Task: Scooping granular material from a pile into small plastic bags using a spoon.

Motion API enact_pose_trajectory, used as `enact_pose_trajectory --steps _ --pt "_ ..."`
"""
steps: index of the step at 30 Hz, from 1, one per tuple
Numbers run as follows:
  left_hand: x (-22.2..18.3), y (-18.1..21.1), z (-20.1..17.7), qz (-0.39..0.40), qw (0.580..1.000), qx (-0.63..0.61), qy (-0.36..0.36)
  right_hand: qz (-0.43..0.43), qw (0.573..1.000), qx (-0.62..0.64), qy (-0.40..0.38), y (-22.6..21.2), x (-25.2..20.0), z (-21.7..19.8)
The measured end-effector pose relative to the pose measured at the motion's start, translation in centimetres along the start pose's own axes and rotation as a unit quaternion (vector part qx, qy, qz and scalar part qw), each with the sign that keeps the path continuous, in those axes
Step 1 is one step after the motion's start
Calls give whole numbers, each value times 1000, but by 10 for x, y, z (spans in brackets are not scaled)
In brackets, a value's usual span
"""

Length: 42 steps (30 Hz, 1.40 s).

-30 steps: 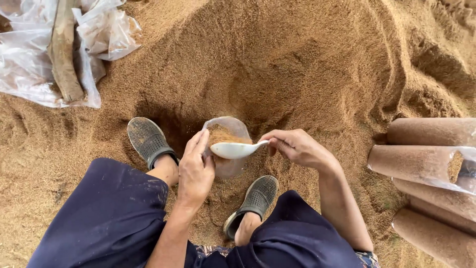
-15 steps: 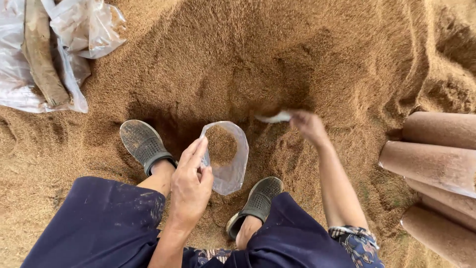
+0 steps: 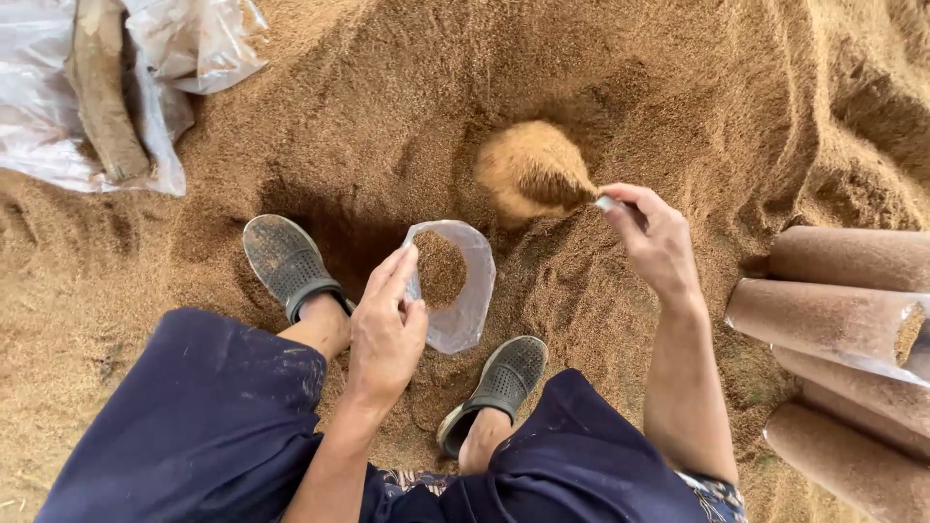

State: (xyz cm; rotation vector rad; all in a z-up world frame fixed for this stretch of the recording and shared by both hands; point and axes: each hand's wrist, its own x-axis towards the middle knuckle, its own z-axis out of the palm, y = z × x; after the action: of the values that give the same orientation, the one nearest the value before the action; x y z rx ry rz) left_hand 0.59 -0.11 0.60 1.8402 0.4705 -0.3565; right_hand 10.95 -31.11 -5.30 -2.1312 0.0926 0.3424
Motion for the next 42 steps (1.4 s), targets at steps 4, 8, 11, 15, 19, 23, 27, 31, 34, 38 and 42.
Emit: enact_pose_trajectory --steps 4,8,11,15,19,23,27,31,34,38,42 --pt "-6 -8 4 28 999 22 18 -111 989 16 -93 -27 -21 -2" --pt "-4 -15 6 43 998 30 20 -136 965 -26 -223 -55 -30 14" --pt "-4 -10 5 46 998 34 26 -48 954 -62 -288 -79 -31 27" --pt "-1 -24 4 16 999 27 9 -6 962 61 -266 -47 -26 27" --pt "2 -12 3 1 999 36 9 53 969 138 -198 33 -16 9" --pt "6 -2 2 -17 999 50 5 146 960 63 -229 107 -9 6" --pt "9 -12 6 55 990 131 27 203 951 -141 -187 164 17 3" --pt "10 -8 6 54 988 137 36 223 971 -86 -17 137 57 -25" --pt "11 -8 7 43 989 138 30 153 982 -104 42 112 72 -39" --pt "7 -2 6 21 995 97 15 61 991 -97 63 86 59 -46" --pt "2 -3 5 -3 999 32 0 7 1000 -12 27 35 24 -45"
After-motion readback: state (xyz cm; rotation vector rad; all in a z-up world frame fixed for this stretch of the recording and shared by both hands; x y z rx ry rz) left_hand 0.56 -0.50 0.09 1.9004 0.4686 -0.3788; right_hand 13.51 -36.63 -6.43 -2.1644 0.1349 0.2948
